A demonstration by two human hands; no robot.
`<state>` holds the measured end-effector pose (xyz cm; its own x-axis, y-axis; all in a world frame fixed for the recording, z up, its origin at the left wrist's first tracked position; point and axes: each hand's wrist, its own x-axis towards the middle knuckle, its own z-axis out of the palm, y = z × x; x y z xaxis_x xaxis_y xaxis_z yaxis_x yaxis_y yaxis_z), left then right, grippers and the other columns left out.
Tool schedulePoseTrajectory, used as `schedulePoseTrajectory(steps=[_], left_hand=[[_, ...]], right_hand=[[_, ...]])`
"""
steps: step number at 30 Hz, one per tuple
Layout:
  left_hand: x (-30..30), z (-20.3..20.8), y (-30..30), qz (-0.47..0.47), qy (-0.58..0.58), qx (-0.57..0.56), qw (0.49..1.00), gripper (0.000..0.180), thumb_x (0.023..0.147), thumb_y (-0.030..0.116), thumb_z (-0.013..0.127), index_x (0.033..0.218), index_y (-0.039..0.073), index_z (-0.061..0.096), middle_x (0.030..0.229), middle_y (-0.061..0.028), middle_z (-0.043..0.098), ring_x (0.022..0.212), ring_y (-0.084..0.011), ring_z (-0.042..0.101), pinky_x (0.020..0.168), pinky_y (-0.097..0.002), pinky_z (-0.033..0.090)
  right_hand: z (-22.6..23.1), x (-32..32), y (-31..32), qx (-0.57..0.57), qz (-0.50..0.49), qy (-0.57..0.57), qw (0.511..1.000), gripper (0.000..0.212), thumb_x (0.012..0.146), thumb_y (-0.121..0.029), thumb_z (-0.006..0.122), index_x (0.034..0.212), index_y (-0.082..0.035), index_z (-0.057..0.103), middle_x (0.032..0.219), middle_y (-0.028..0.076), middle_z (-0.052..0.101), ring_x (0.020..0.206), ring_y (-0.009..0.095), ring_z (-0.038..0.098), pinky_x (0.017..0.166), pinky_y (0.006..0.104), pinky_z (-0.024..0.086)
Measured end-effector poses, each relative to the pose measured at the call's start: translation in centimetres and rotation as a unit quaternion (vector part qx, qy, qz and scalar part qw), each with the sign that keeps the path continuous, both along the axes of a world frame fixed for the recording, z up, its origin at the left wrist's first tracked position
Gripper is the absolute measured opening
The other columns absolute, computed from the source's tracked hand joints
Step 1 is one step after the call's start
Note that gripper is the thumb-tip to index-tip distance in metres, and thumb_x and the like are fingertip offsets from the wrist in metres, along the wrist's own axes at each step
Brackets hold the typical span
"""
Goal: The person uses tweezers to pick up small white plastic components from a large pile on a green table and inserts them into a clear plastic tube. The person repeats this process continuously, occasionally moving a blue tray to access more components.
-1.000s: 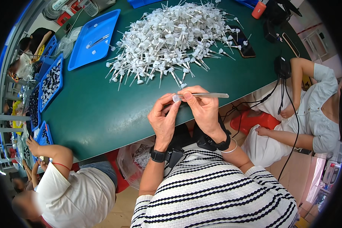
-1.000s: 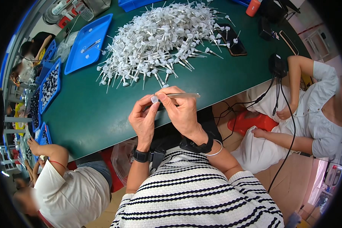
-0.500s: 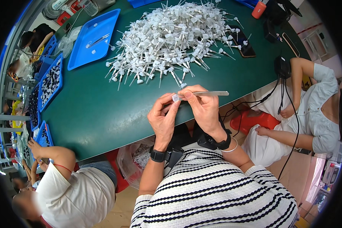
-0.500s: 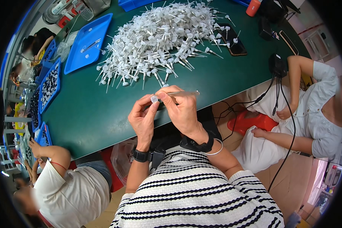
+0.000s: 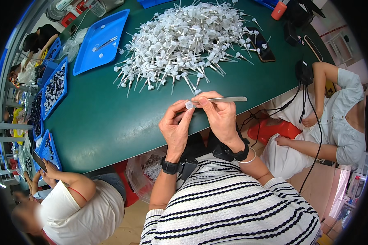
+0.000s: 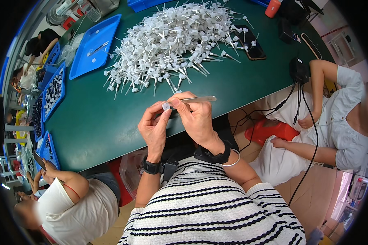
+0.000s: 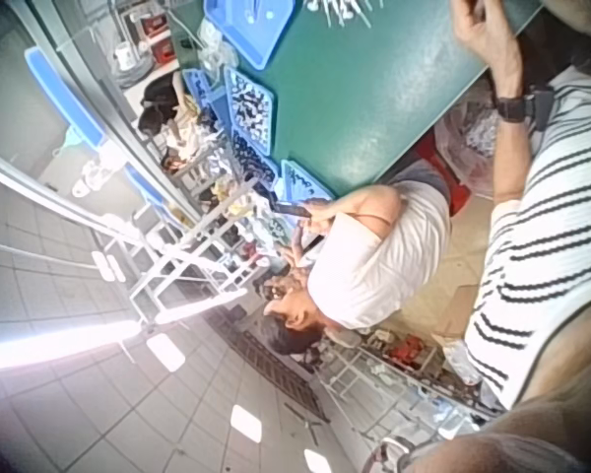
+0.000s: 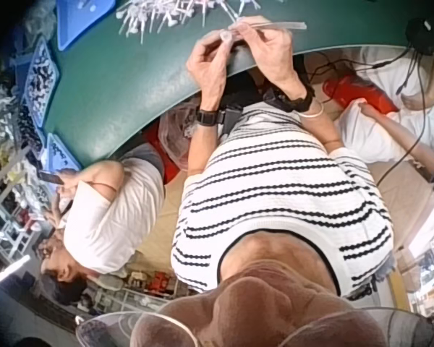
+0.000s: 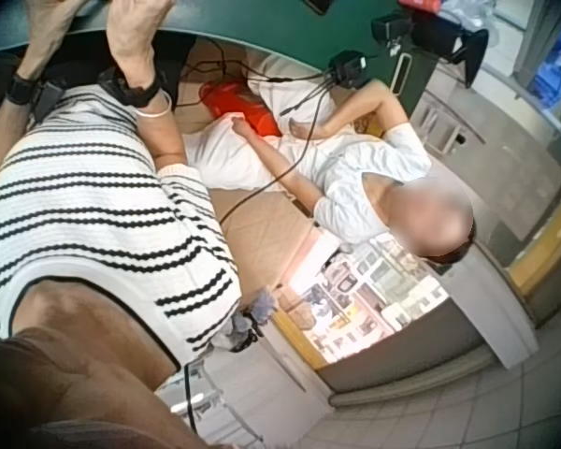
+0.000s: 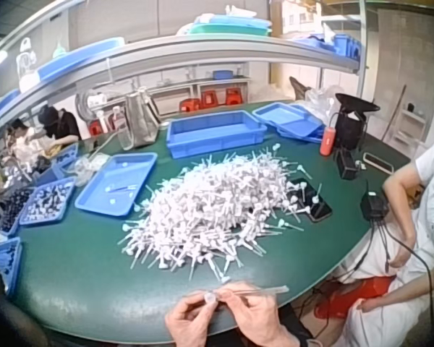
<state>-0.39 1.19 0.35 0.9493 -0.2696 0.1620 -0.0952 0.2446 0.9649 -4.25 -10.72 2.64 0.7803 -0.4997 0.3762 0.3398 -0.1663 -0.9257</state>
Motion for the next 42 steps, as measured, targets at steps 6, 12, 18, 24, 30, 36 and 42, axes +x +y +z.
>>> schedulePoseTrajectory(steps=[6,12,18,24,30,36,42], left_hand=[[-0.1,0.0,0.0,0.001,-0.002,-0.006,1.000,0.021,0.083,-0.006,0.066,0.104,-0.005,0.063,0.109,-0.0117,0.063,0.091,-0.0134,0.063,0.078,-0.0232,0.055],[-0.1,-0.3,0.2,-0.001,-0.001,0.000,1.000,0.021,0.083,-0.006,0.067,0.104,-0.005,0.063,0.109,-0.0115,0.064,0.092,-0.0139,0.063,0.080,-0.0241,0.054],[0.0,-0.3,0.3,0.001,0.027,-0.026,0.999,0.024,0.084,-0.004,0.067,0.107,-0.006,0.062,0.106,-0.0117,0.064,0.093,-0.0143,0.063,0.081,-0.0242,0.053],[0.1,-0.2,0.2,-0.006,0.026,-0.026,0.999,0.024,0.084,-0.004,0.067,0.108,-0.006,0.061,0.107,-0.0119,0.064,0.094,-0.0146,0.063,0.083,-0.0243,0.053],[0.0,-0.2,0.2,-0.011,0.032,-0.042,0.999,0.024,0.085,-0.004,0.066,0.108,-0.006,0.061,0.107,-0.0118,0.064,0.094,-0.0146,0.063,0.084,-0.0245,0.053],[0.0,-0.2,0.2,-0.006,0.029,-0.036,0.999,0.024,0.085,-0.004,0.066,0.108,-0.006,0.061,0.106,-0.0112,0.064,0.094,-0.0144,0.063,0.083,-0.0243,0.053],[0.1,-0.7,0.4,0.001,0.035,-0.026,0.999,0.024,0.085,-0.004,0.066,0.108,-0.006,0.061,0.104,-0.0104,0.065,0.093,-0.0136,0.063,0.083,-0.0243,0.053]], right_hand=[[-0.1,0.1,-0.2,-0.038,-0.005,0.010,0.999,0.013,0.090,-0.008,0.062,0.085,0.003,0.067,0.078,0.008,0.067,0.061,0.015,0.058,0.054,0.0268,0.044],[1.9,0.3,-0.5,-0.150,0.006,0.017,0.989,0.013,0.087,-0.007,0.064,0.079,0.003,0.065,0.076,0.008,0.066,0.058,0.018,0.055,0.052,0.0292,0.042],[1.6,0.5,-0.6,-0.109,0.010,0.049,0.993,0.016,0.089,-0.010,0.064,0.081,0.004,0.065,0.074,0.007,0.065,0.055,0.013,0.053,0.050,0.0279,0.041],[0.4,0.3,-0.3,-0.018,0.016,0.025,0.999,0.019,0.092,-0.012,0.063,0.086,0.006,0.066,0.073,0.005,0.065,0.057,0.007,0.051,0.051,0.0240,0.040],[0.5,0.2,-0.1,-0.010,0.011,0.022,1.000,0.018,0.091,-0.011,0.063,0.087,0.005,0.067,0.074,0.005,0.066,0.058,0.008,0.053,0.051,0.0241,0.042],[0.7,0.4,-0.1,-0.041,0.008,0.015,0.999,0.015,0.090,-0.009,0.064,0.084,0.005,0.066,0.075,0.007,0.066,0.058,0.012,0.055,0.052,0.0263,0.043],[2.2,0.8,-0.6,-0.154,0.035,0.037,0.987,0.012,0.087,-0.006,0.064,0.083,0.005,0.065,0.079,0.010,0.067,0.060,0.018,0.057,0.053,0.0288,0.044]])
